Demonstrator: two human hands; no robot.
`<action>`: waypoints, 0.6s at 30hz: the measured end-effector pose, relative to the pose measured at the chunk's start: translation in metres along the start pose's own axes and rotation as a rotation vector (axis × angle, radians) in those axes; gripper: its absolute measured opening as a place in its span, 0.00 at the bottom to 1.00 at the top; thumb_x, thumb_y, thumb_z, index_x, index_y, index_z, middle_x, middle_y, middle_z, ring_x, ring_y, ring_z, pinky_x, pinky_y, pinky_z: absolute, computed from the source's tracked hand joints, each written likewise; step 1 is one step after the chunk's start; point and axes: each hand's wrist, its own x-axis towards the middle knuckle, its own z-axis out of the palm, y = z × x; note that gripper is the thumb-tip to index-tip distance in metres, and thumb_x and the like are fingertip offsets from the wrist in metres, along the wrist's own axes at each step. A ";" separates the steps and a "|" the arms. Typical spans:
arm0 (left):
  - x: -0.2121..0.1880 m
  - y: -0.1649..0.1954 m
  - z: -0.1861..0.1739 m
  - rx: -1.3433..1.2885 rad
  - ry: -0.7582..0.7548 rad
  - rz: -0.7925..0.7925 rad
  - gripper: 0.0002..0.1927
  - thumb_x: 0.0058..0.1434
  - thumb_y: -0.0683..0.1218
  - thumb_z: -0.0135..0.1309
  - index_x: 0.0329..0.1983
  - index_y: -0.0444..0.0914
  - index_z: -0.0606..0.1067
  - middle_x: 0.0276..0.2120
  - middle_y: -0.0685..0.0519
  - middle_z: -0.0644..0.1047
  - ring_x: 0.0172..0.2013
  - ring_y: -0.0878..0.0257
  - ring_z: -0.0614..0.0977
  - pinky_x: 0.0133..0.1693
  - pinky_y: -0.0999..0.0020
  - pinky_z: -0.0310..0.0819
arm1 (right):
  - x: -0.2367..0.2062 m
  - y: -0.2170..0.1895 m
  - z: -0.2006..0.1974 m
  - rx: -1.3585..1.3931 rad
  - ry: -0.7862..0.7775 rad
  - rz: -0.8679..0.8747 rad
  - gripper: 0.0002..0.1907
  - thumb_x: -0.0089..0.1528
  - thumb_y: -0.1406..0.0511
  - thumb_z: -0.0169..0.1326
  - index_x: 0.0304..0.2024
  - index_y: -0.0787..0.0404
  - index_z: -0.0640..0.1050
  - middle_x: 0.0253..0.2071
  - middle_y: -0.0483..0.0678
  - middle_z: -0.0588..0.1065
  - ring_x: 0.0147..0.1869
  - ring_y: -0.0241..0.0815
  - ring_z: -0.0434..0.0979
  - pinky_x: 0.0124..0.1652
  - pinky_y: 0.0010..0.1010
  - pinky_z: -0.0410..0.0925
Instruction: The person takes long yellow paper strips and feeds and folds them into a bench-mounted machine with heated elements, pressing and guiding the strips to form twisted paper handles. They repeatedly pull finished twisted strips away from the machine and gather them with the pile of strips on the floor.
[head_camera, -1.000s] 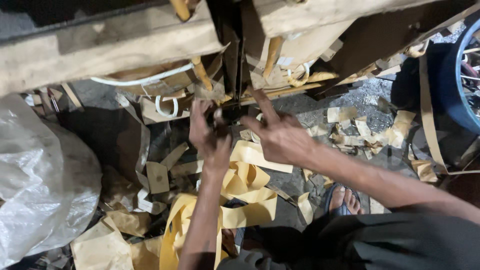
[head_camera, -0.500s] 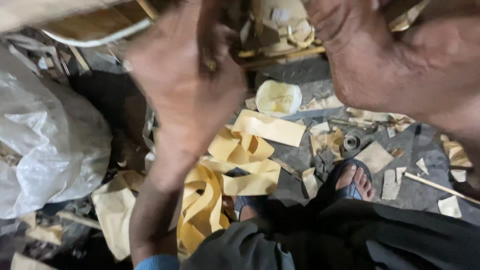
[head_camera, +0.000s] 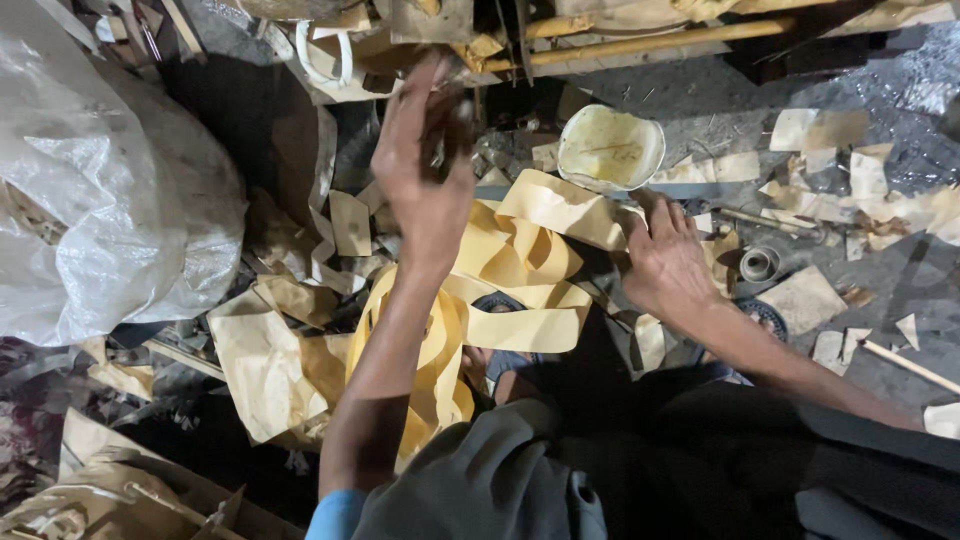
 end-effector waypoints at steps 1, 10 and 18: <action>0.007 -0.007 0.004 0.049 0.006 0.064 0.20 0.64 0.36 0.55 0.60 0.34 0.72 0.51 0.46 0.79 0.47 0.58 0.84 0.50 0.66 0.82 | -0.003 0.002 0.009 0.048 -0.050 0.048 0.32 0.42 0.74 0.55 0.51 0.77 0.74 0.57 0.75 0.67 0.62 0.73 0.68 0.60 0.59 0.65; 0.029 -0.038 0.015 0.119 0.035 0.282 0.12 0.68 0.36 0.60 0.53 0.33 0.74 0.41 0.49 0.79 0.39 0.59 0.81 0.48 0.64 0.75 | -0.019 0.004 0.024 0.059 -0.030 -0.021 0.22 0.46 0.74 0.54 0.45 0.73 0.75 0.63 0.67 0.67 0.68 0.66 0.66 0.60 0.56 0.63; 0.007 -0.040 0.036 -0.020 0.167 0.205 0.16 0.72 0.39 0.54 0.60 0.45 0.69 0.48 0.50 0.78 0.40 0.64 0.84 0.39 0.71 0.85 | -0.019 0.005 0.016 0.061 -0.024 -0.032 0.27 0.46 0.74 0.54 0.50 0.67 0.77 0.64 0.63 0.67 0.70 0.63 0.65 0.61 0.53 0.62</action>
